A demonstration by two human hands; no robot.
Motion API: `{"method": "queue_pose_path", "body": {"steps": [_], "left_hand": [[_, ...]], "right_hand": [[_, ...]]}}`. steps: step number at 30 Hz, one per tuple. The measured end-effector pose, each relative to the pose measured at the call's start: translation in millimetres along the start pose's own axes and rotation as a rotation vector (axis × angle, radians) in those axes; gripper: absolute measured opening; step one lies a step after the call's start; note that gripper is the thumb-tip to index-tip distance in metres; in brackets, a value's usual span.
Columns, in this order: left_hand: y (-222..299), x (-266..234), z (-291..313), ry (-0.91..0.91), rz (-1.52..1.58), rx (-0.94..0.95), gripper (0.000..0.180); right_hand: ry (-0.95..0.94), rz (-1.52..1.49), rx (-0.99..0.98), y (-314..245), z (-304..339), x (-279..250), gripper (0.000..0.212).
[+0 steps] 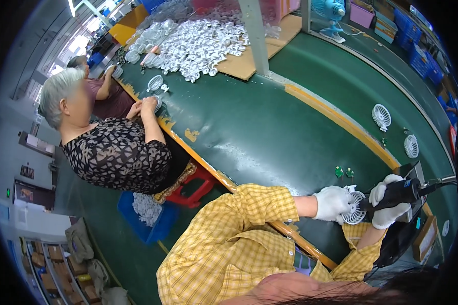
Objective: The person assembles mini fan grilles by aligning parts and fastening them with an electric screwdriver, then pushes the assembled components down the conveyor line.
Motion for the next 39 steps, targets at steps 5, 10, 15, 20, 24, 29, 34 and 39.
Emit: {"method": "queue_pose_path", "body": {"steps": [5, 10, 15, 20, 24, 29, 34, 39], "left_hand": [[0.8, -4.5, -0.3, -0.030, 0.015, -0.010, 0.033], [3.7, -3.1, 1.0, -0.015, 0.000, 0.003, 0.034], [3.9, -3.8, -0.2, 0.044, 0.011, 0.073, 0.042], [-0.1, -7.1, 0.7, 0.095, 0.025, 0.049, 0.035], [1.3, -18.6, -0.5, -0.037, 0.003, 0.024, 0.028], [2.1, -11.4, -2.0, -0.055, -0.007, 0.002, 0.027], [1.2, -12.1, -3.1, -0.070, 0.017, 0.003, 0.028], [-5.0, -5.0, 8.4, 0.032, -0.018, 0.027, 0.030]], "right_hand": [[0.002, -0.015, 0.015, 0.7, -2.1, 0.1, 0.081], [-0.040, -0.075, 0.100, -3.4, 0.2, -1.4, 0.088], [0.076, -0.043, 0.102, -0.8, 7.4, -4.8, 0.089], [-0.024, -0.105, 0.133, 2.0, -3.8, -12.7, 0.100], [-0.096, -0.197, 0.131, 4.8, -5.9, -9.4, 0.093], [-0.003, -0.192, 0.137, 1.1, 0.5, -12.8, 0.088], [0.009, -0.191, 0.126, 2.6, 2.1, -11.6, 0.088], [-0.105, -0.108, 0.151, 5.0, -2.5, -5.0, 0.093]]}}
Point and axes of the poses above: each hand's wrist, its own z-axis away from the middle knuckle, its own x-axis out of the palm, y = z × x, the point moved 1 cm from there along -z, towards the middle knuckle, and after that the axes turned 7 degrees about y, right-handed, at the moved point
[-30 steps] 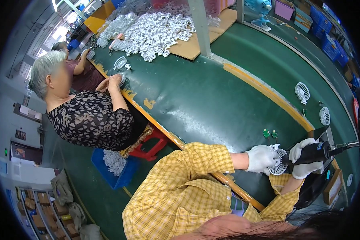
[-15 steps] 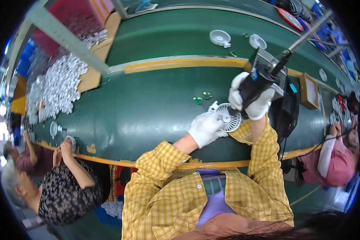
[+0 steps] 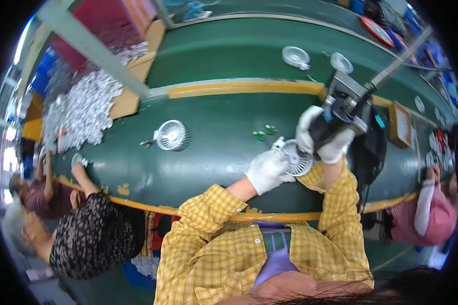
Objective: The person assembles mini fan grilles by aligning parts and fastening them with an electric screwdriver, then pushes the assembled components down the conveyor line.
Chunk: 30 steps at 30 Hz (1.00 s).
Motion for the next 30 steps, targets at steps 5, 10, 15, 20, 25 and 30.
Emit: {"method": "queue_pose_path", "body": {"steps": [5, 10, 15, 20, 25, 30], "left_hand": [[1.1, 8.4, -1.9, 0.175, 0.089, 0.103, 0.029], [2.5, 3.3, -3.6, 0.059, 0.074, 0.038, 0.030], [-0.2, 0.0, -3.8, 0.036, 0.037, 0.044, 0.033], [0.9, 0.8, -4.8, 0.025, 0.045, 0.024, 0.034], [8.0, 9.8, -6.1, 0.086, 0.027, 0.071, 0.033], [1.6, 5.7, 0.4, 0.100, 0.016, 0.082, 0.032]], "right_hand": [[0.042, -0.073, -0.011, -8.2, 5.4, -2.9, 0.088], [0.102, -0.014, -0.054, -8.9, 3.2, 1.8, 0.085], [0.075, 0.004, -0.098, -6.9, -1.2, 7.0, 0.083], [0.181, 0.076, -0.154, -6.9, 1.6, 11.9, 0.085], [0.352, 0.068, -0.167, -2.7, 19.1, -2.8, 0.088], [0.409, 0.154, -0.293, -41.7, 27.9, -9.7, 0.094]]}}
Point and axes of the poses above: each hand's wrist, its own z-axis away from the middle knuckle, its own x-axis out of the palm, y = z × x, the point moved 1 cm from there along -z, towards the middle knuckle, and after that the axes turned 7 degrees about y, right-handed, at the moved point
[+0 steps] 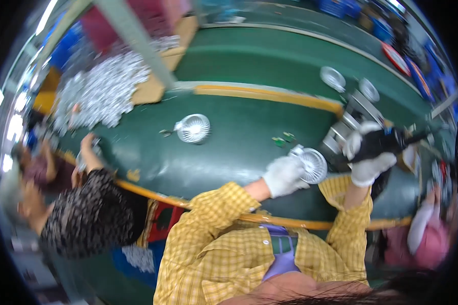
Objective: The person assembles mini fan grilles by aligning parts and fastening them with an electric screwdriver, then pushes the assembled components down the conveyor line.
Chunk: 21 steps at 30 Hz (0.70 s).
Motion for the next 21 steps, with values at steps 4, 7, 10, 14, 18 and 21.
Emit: {"method": "queue_pose_path", "body": {"steps": [4, 7, 10, 14, 18, 21], "left_hand": [[1.8, -11.2, -1.8, -0.022, -0.008, 0.008, 0.027], [3.3, -11.8, -8.6, -0.101, -0.017, -0.004, 0.025], [4.2, -9.1, -9.6, -0.106, 0.008, -0.006, 0.024], [2.0, -6.7, -6.1, -0.130, 0.037, -0.037, 0.021], [2.2, -5.3, -6.4, -0.107, 0.045, -0.018, 0.020], [5.2, -8.3, -10.2, -0.084, 0.028, 0.036, 0.020]], "right_hand": [[0.146, 0.088, -0.133, -15.8, -18.5, -7.3, 0.092], [0.126, 0.022, -0.113, 2.3, -18.3, -20.3, 0.089], [0.060, 0.084, -0.095, -0.4, -9.1, -18.3, 0.090], [-0.010, -0.002, 0.057, -6.0, 12.4, 8.8, 0.094], [-0.071, -0.403, 0.219, 9.5, 24.7, 28.8, 0.073], [-0.126, -0.206, 0.206, 28.7, 29.2, 28.6, 0.089]]}}
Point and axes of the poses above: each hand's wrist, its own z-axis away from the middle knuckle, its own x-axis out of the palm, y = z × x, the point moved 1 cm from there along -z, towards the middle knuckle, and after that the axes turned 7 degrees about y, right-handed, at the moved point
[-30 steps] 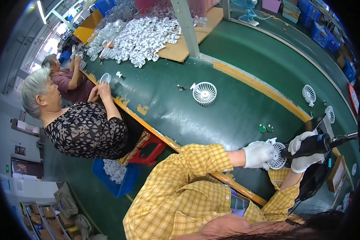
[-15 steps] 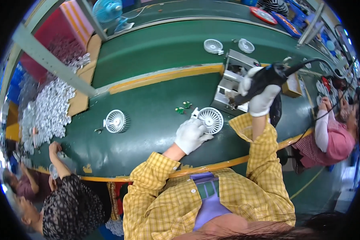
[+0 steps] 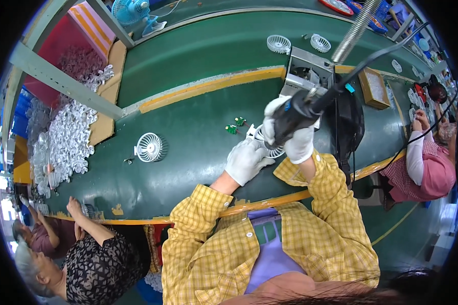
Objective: The person assembles mini fan grilles by aligning parts and fastening them with an electric screwdriver, then pushes the assembled components down the conveyor line.
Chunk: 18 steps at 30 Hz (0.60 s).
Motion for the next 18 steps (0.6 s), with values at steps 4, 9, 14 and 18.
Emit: {"method": "queue_pose_path", "body": {"steps": [4, 9, 14, 18], "left_hand": [[-1.5, -0.4, 1.0, -0.051, -0.002, -0.062, 0.018], [-5.2, 3.0, 6.0, -0.089, 0.005, -0.084, 0.019], [-0.4, -1.6, 0.1, -0.048, 0.007, -0.020, 0.019], [-5.9, -15.1, -2.1, 0.056, -0.039, 0.082, 0.019]], "right_hand": [[0.077, 0.069, 0.050, 11.9, -2.9, 5.8, 0.077], [-0.251, 0.002, 0.099, 16.9, -7.3, -4.5, 0.088], [-0.141, 0.065, 0.010, 9.1, -5.1, -0.6, 0.085], [-0.054, -0.017, -0.137, -21.5, -4.2, -9.8, 0.104]]}}
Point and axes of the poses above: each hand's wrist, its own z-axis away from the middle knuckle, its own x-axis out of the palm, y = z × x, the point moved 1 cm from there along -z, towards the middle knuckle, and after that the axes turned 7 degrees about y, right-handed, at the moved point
